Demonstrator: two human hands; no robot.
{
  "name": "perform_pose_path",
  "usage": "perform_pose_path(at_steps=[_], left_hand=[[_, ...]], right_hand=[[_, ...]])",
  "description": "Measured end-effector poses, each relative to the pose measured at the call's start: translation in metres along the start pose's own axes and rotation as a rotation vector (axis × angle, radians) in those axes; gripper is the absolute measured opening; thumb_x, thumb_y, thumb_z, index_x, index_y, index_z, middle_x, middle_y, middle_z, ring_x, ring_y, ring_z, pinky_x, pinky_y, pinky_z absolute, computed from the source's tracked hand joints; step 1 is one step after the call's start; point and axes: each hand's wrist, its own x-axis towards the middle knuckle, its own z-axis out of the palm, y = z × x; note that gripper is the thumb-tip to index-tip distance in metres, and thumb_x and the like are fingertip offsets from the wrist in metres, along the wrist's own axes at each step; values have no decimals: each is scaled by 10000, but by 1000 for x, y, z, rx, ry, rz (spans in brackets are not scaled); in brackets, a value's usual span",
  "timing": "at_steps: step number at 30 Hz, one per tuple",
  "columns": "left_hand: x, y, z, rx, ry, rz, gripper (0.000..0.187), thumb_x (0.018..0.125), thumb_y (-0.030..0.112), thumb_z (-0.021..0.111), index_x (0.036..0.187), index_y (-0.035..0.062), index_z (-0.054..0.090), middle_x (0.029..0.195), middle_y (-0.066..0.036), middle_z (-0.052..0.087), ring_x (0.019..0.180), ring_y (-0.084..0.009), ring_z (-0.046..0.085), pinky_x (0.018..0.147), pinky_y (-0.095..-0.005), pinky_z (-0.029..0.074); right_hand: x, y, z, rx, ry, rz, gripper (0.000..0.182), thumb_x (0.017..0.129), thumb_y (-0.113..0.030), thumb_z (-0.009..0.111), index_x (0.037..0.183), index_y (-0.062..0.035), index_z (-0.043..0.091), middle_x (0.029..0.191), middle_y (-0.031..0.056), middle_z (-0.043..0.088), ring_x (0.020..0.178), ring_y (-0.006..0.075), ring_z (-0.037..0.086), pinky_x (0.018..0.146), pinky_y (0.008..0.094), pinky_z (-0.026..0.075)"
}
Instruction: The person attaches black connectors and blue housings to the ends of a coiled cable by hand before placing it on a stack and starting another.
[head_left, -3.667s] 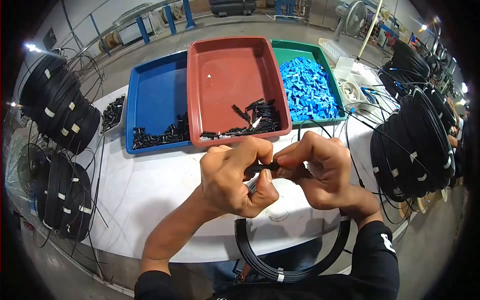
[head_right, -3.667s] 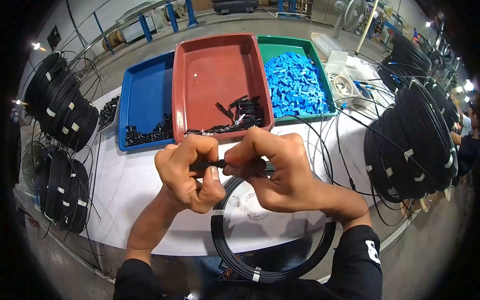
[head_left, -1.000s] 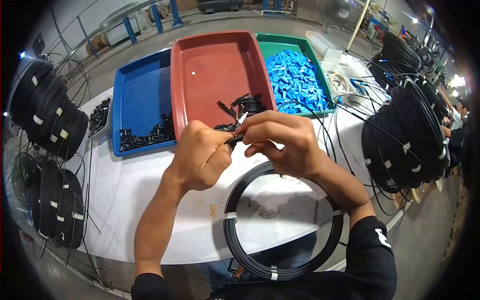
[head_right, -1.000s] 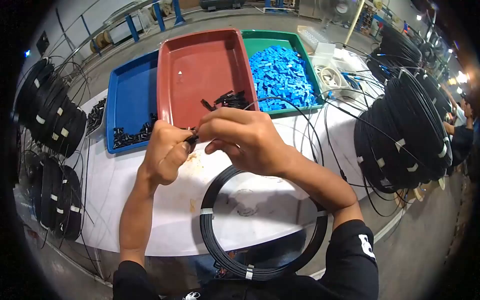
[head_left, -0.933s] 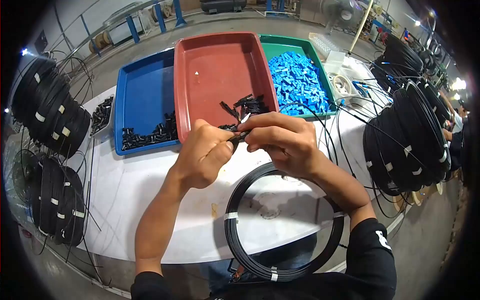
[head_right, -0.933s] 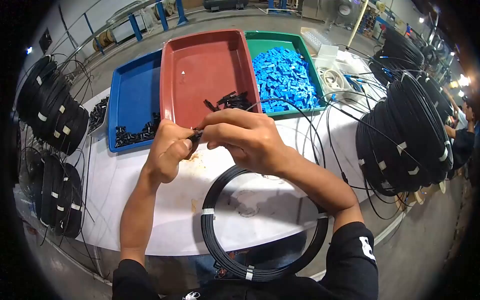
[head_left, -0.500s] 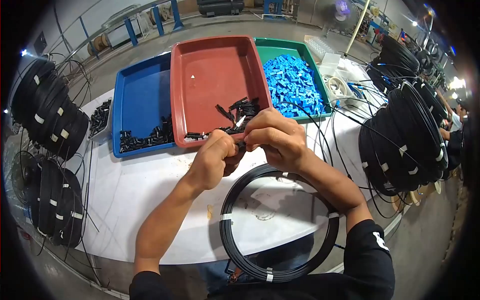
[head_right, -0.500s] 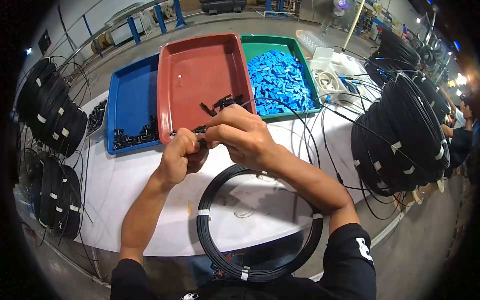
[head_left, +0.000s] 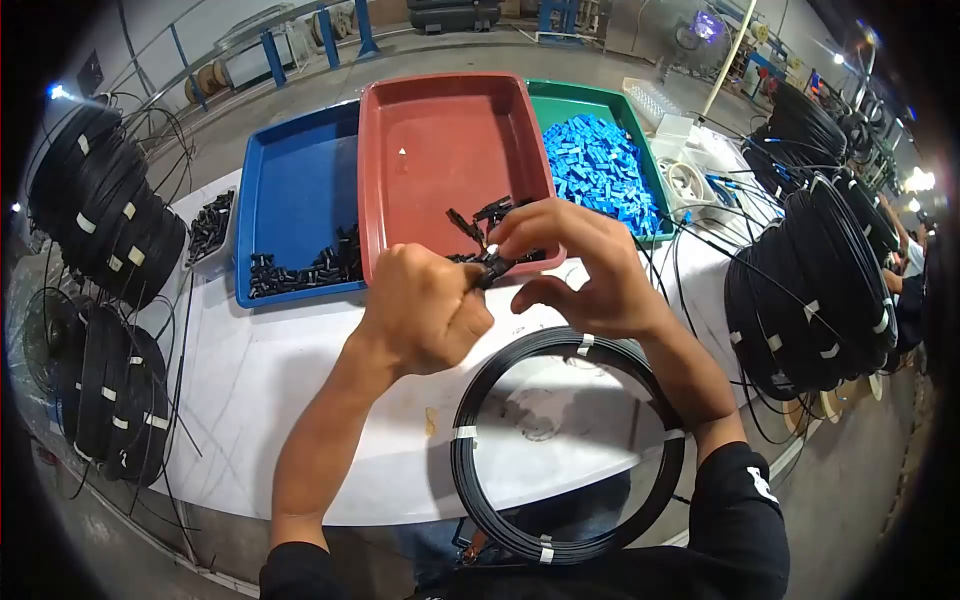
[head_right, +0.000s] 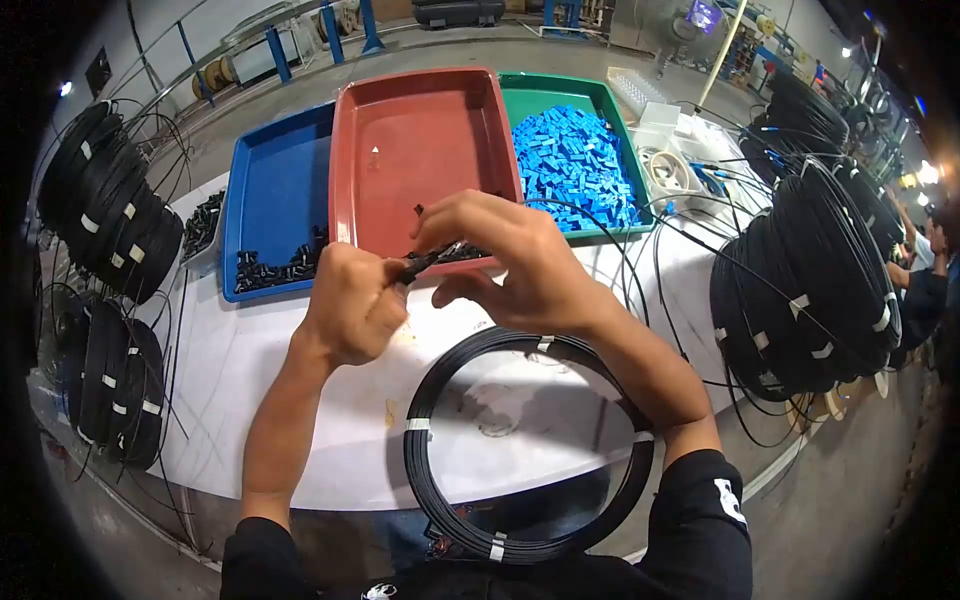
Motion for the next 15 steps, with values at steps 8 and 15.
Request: perform_pose_path(at_steps=[8,15], left_hand=[[-18,-3,16,-1210,-180,-674,292,881,225,392,691,23,483,543,73,243,433,-69,239,406,-246,202],[-7,-1,13,-1623,-415,-726,338,904,273,329,585,165,293,536,72,230,429,-63,178,385,-232,154]], right_hand=[[-4,14,7,-186,168,-404,278,643,37,783,881,-75,692,886,68,679,705,198,688,560,301,559],[-7,23,3,-196,67,-447,304,634,-45,855,887,-79,689,840,92,676,696,208,663,578,309,517]])
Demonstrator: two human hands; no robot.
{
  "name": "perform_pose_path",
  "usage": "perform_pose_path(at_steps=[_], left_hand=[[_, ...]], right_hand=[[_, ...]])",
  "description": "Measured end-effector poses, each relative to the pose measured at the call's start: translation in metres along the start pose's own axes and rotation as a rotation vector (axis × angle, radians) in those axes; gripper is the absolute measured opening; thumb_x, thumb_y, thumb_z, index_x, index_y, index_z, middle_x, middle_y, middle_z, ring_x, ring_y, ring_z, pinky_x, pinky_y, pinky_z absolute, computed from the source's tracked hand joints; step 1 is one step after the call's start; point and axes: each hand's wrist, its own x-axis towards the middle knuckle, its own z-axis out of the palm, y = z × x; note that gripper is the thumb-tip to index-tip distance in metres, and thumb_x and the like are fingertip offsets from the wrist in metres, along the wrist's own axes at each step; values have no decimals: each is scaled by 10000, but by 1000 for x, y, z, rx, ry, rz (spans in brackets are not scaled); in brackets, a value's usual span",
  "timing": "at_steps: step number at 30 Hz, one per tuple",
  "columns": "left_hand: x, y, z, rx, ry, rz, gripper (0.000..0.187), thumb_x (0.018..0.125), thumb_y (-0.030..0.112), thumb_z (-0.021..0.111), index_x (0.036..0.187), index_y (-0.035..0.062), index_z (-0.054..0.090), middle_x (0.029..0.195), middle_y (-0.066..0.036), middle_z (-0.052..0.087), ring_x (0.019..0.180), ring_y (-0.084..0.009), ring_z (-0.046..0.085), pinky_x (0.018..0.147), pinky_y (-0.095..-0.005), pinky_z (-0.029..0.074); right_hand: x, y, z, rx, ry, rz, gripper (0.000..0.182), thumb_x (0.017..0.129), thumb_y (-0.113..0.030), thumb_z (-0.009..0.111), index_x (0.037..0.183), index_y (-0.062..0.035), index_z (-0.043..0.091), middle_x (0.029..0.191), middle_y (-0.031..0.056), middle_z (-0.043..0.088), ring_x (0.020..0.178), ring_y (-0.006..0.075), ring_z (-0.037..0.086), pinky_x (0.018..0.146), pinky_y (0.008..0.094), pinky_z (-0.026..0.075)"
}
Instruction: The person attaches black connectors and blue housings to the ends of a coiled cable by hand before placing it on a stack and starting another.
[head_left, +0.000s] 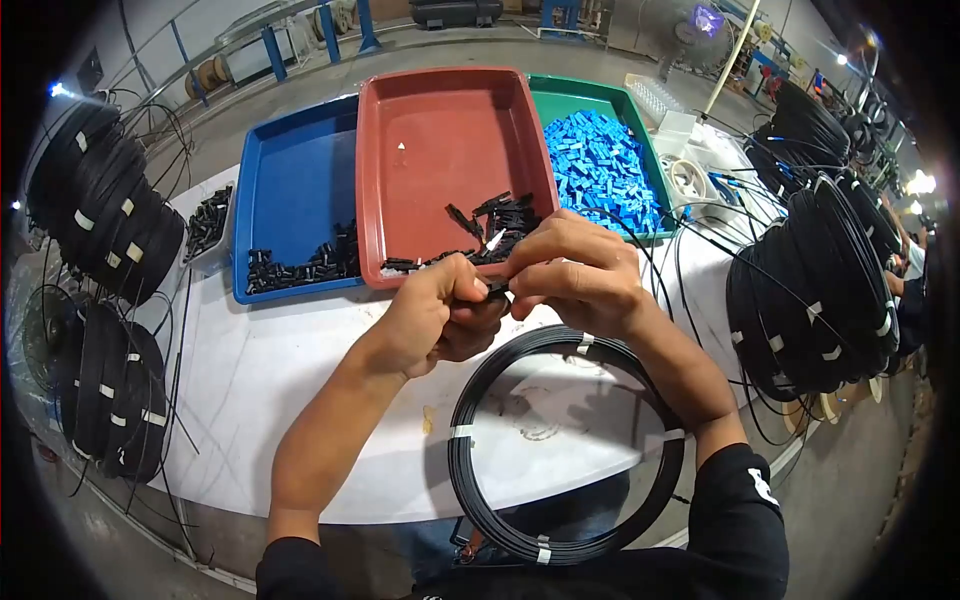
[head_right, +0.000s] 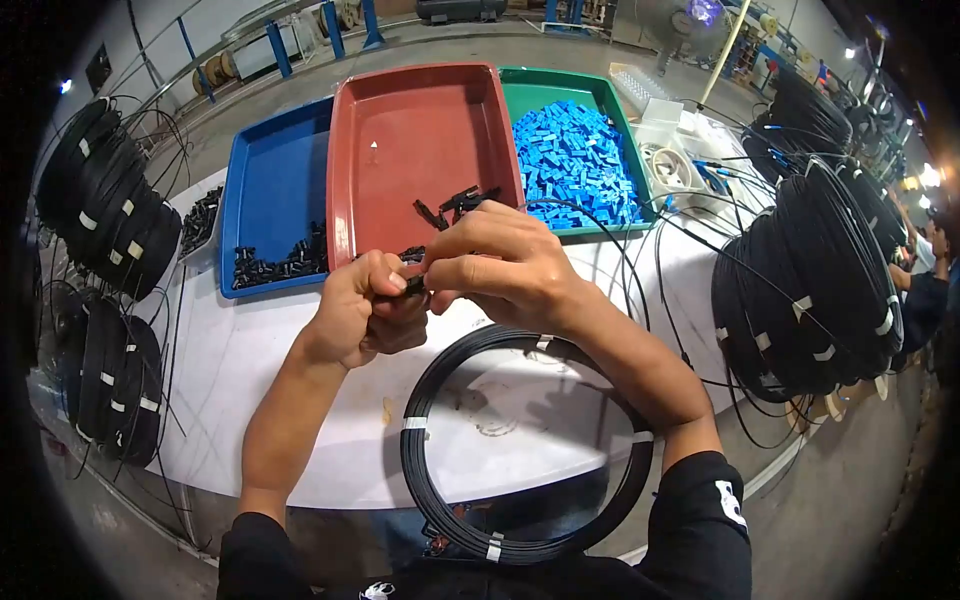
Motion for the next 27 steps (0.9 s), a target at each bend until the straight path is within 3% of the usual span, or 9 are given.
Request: perform_pose_path(at_steps=[8,9,12,14,15,19,20,22,27], left_hand=[[-1,-12,3,181,122,21,305,897,219,403,615,106,375,540,20,334,422,-121,264,414,-287,249],[1,-18,11,627,240,454,245,868,191,445,648,85,426,544,-5,351,420,-157,281,427,-315,289],[-9,-4,29,1101,312,467,176,767,177,553,649,48,572,515,-94,463,413,-273,426,467,-406,413],[-3,-6,39,1866,588,507,243,733,210,573,545,56,594,511,-134,544,468,-300,565,478,-412,456],[0,-7,32,1927,575,493,294,710,233,573,479,51,588,516,-160,577,527,-297,638,489,-395,486],[-5,27,-5,1629,34,594,314,754,214,501,537,-2,569,505,-166,542,437,-321,502,449,-414,399],[-10,29,-5,1135,104,364,355,793,204,484,507,-4,465,463,-116,459,399,-248,392,433,-383,326],[-11,24,-7,787,4,240,381,835,212,424,502,36,364,460,-22,370,437,-99,314,425,-301,260],[1,-12,-2,193,210,50,362,851,208,431,535,87,302,498,18,257,419,-112,241,420,-284,241]], right_hand=[[-4,-11,3,109,19,68,242,665,46,756,811,-50,589,795,56,657,690,224,627,593,328,473],[-3,-17,0,108,20,67,242,665,46,756,811,-50,589,795,56,657,690,224,627,593,328,473],[5,-30,-8,240,-85,468,210,728,62,740,828,-10,569,728,78,633,684,228,631,606,344,483],[13,-28,-11,410,-243,922,191,787,68,724,845,15,550,716,97,642,692,211,648,612,343,485],[9,-24,-9,441,-231,872,182,814,56,722,863,14,552,731,100,658,702,181,659,617,337,485],[0,-16,1,365,-145,582,226,745,62,746,888,-21,591,833,92,684,692,227,658,640,338,501],[0,-15,1,363,-146,582,226,745,62,746,888,-21,591,833,92,684,692,227,658,640,338,501],[2,-12,3,20,-150,92,257,682,23,749,882,-52,605,914,86,690,664,239,631,616,327,485],[-3,-14,-5,-181,-157,-181,196,673,-42,693,780,-83,535,879,82,654,578,188,530,500,325,416]])
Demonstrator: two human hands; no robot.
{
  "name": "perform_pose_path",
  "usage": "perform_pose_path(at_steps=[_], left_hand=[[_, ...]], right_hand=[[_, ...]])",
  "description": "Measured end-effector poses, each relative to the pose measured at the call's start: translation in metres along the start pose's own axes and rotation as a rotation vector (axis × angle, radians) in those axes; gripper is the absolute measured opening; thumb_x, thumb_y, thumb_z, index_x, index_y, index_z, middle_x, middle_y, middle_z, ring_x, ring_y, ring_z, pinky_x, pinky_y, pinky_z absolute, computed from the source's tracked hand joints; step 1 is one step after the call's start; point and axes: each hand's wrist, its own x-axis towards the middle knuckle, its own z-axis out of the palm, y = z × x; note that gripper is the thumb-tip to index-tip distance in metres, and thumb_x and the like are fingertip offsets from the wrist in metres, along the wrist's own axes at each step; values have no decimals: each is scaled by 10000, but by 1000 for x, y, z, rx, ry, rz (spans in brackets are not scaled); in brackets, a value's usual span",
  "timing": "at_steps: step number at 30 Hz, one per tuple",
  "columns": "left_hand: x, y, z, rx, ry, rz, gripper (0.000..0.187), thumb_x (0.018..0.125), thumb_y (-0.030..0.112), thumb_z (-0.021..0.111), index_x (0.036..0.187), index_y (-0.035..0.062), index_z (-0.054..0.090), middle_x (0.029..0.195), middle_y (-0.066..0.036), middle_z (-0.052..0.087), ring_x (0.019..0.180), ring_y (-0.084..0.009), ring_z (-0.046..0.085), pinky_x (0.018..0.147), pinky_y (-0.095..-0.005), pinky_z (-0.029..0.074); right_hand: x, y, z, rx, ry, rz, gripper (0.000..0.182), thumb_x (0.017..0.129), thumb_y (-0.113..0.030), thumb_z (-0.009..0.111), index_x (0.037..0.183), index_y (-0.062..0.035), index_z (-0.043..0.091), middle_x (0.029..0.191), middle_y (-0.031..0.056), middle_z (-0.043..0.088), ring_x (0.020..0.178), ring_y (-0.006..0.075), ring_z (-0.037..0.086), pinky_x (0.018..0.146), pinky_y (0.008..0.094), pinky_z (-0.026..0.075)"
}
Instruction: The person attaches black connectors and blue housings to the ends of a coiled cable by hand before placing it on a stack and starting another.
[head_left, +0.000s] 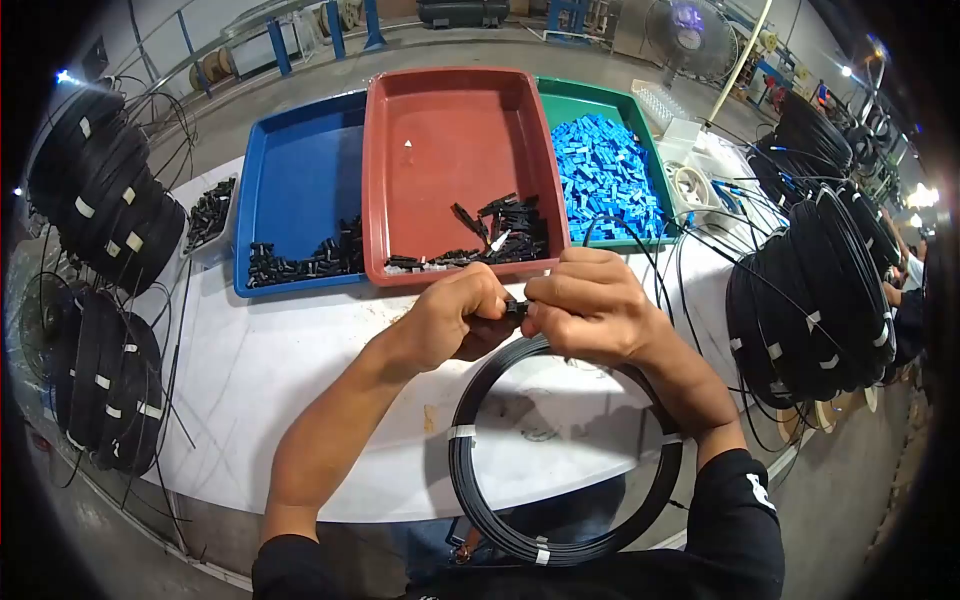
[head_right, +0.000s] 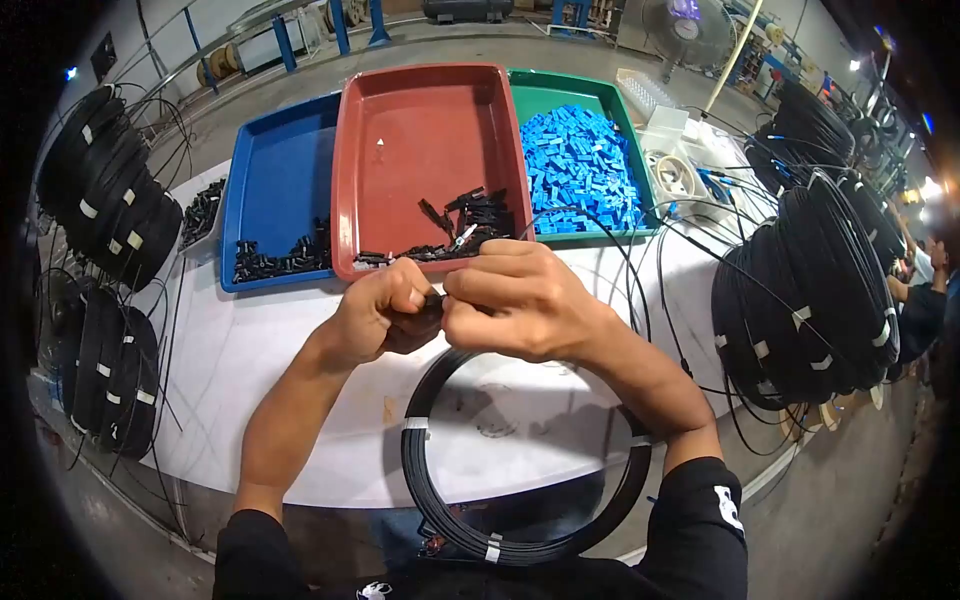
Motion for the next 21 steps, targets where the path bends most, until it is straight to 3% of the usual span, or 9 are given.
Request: perform_pose_path(at_steps=[2,3,7,9,11,13,15,17,21], left_hand=[[-1,3,2,-1,-14,-38,334,827,182,434,532,86,311,479,8,295,402,-139,256,421,-301,261],[-3,4,0,509,21,357,223,802,150,487,599,78,431,537,-34,412,405,-159,326,420,-313,279],[-7,19,17,1674,315,977,136,624,153,582,520,67,564,497,-87,528,390,-271,460,423,-374,336],[0,22,8,1689,320,1027,134,562,172,584,486,66,554,408,-45,471,378,-274,483,422,-369,352],[-3,29,-8,1516,46,724,144,593,173,584,511,55,567,437,-71,505,381,-282,477,425,-381,353],[-5,34,-13,1336,-11,672,209,654,170,581,508,36,516,434,-90,485,370,-237,434,424,-375,341],[-8,39,-10,572,-241,354,277,759,117,468,520,9,379,431,-55,382,384,-181,342,409,-341,272],[-5,-1,-14,440,-112,580,259,912,70,456,666,-8,447,561,-63,396,509,-153,384,485,-323,334],[1,-1,2,868,38,866,276,810,153,523,599,-15,467,528,-114,471,485,-257,461,504,-380,398]], right_hand=[[3,-6,-7,123,-59,140,214,677,56,661,793,-51,517,836,95,661,604,212,599,515,337,451],[6,-11,-10,120,-54,146,214,677,56,661,793,-51,517,836,95,661,604,212,599,515,337,451],[20,-20,-18,542,-107,841,233,710,166,625,814,23,474,697,126,628,771,281,721,635,365,531],[19,-17,-15,645,-155,858,239,707,178,616,820,25,472,701,132,629,757,272,722,633,356,529],[13,-17,-8,646,-129,825,242,698,158,646,838,8,518,760,126,647,761,276,705,637,360,528],[15,-15,-3,279,-38,420,255,679,106,683,872,-26,580,844,120,661,765,275,677,639,360,521],[9,-9,5,133,-14,213,205,665,32,683,828,-47,588,876,101,646,702,247,610,579,342,478],[7,-7,-2,84,-25,98,172,668,37,668,785,-51,577,850,97,636,663,240,580,555,340,459],[6,-14,-10,238,-60,370,201,656,79,696,744,-37,558,769,101,642,642,277,607,555,358,470]])
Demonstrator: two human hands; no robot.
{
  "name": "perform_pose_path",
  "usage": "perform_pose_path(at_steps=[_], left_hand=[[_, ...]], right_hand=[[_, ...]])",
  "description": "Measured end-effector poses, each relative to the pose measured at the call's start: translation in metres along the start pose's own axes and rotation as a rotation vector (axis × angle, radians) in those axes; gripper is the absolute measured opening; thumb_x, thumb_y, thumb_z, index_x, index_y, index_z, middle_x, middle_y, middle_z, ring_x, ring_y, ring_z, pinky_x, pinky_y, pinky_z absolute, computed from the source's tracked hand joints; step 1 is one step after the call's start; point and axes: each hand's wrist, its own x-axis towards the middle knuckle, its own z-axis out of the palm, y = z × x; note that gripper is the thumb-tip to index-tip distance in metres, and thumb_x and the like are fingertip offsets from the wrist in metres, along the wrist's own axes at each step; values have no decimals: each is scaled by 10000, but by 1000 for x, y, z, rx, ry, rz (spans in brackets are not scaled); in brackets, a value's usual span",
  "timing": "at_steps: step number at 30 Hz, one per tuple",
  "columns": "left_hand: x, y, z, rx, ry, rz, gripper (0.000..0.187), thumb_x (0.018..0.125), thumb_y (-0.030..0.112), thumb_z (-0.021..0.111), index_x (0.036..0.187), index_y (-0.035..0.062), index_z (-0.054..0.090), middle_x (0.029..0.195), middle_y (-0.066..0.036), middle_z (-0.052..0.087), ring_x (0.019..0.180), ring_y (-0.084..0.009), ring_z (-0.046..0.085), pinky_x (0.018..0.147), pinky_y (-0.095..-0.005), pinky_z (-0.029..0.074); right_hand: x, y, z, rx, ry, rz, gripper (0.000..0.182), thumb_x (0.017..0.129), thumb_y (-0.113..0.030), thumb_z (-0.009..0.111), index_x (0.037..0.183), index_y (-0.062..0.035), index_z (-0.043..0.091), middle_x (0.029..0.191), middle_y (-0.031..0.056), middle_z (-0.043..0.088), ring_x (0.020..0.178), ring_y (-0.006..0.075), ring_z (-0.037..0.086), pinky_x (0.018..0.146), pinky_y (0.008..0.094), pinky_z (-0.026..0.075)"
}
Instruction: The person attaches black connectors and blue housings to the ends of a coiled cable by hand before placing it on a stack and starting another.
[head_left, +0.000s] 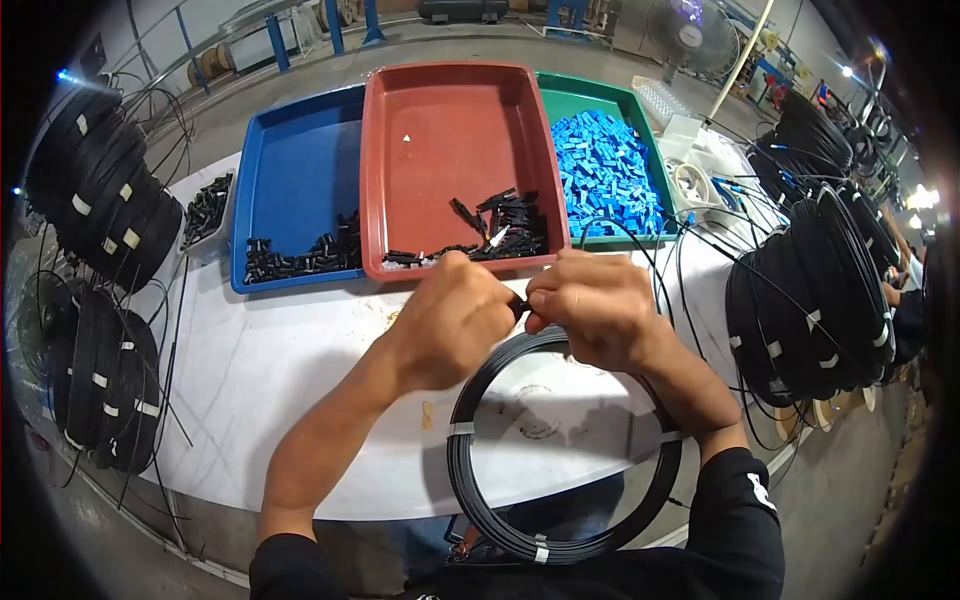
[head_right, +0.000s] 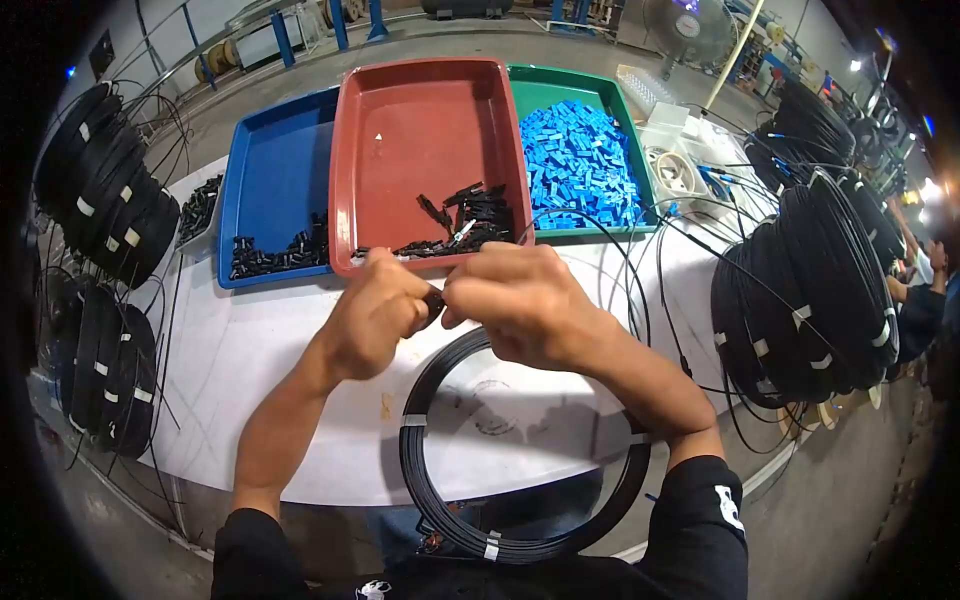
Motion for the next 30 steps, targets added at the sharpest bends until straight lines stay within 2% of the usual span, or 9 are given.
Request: perform_pose_path(at_steps=[5,8,10,12,15,18,20,26,30], left_hand=[[8,17,0,657,-153,-90,228,628,265,567,528,63,602,438,-125,508,392,-304,525,437,-426,430],[8,13,-6,789,-217,-23,227,609,251,561,507,49,570,440,-143,483,386,-321,503,422,-411,418],[14,10,-19,455,-178,-26,225,601,252,555,492,55,550,445,-135,485,374,-302,501,400,-392,380],[13,11,-22,443,-178,-34,273,643,252,536,486,34,484,451,-131,469,374,-276,463,405,-370,356],[14,16,-22,-403,-298,-367,403,812,250,445,509,-2,359,464,-121,356,419,-213,317,443,-336,302],[7,21,-6,-318,-84,-355,403,808,249,460,507,-10,391,462,-127,361,409,-212,344,438,-340,312],[10,16,-7,-208,-18,-263,377,779,236,491,501,-13,436,453,-132,377,390,-226,394,429,-348,334],[8,9,-3,784,-96,90,196,584,217,591,504,40,565,458,-132,516,395,-318,514,426,-381,413],[13,5,-25,557,-297,-107,184,605,220,583,540,48,590,495,-136,558,424,-336,523,456,-418,432]], right_hand=[[10,-7,-7,532,-172,653,183,714,202,587,729,46,493,685,132,642,705,96,635,621,274,520],[7,-6,-1,574,-120,628,175,721,190,597,780,34,547,708,122,669,697,181,684,618,311,513],[3,-11,9,244,40,321,179,733,127,678,769,-5,562,738,91,647,648,241,635,593,321,490],[4,1,7,-44,50,-61,185,725,65,715,756,-42,568,806,81,646,637,235,601,556,325,461],[5,7,13,-122,149,-296,206,711,-11,732,729,-54,531,804,77,602,623,190,549,521,311,411],[5,9,9,-202,137,-370,228,697,4,725,727,-50,506,796,72,592,604,191,535,509,308,403],[1,5,9,-136,114,-312,223,685,46,702,730,-53,507,800,80,615,597,203,567,508,329,420],[9,-17,0,304,-94,583,212,708,172,610,829,15,533,685,126,630,713,328,687,620,376,530],[3,-8,15,186,-59,350,229,728,140,656,886,1,565,888,161,672,769,328,690,639,395,535]])
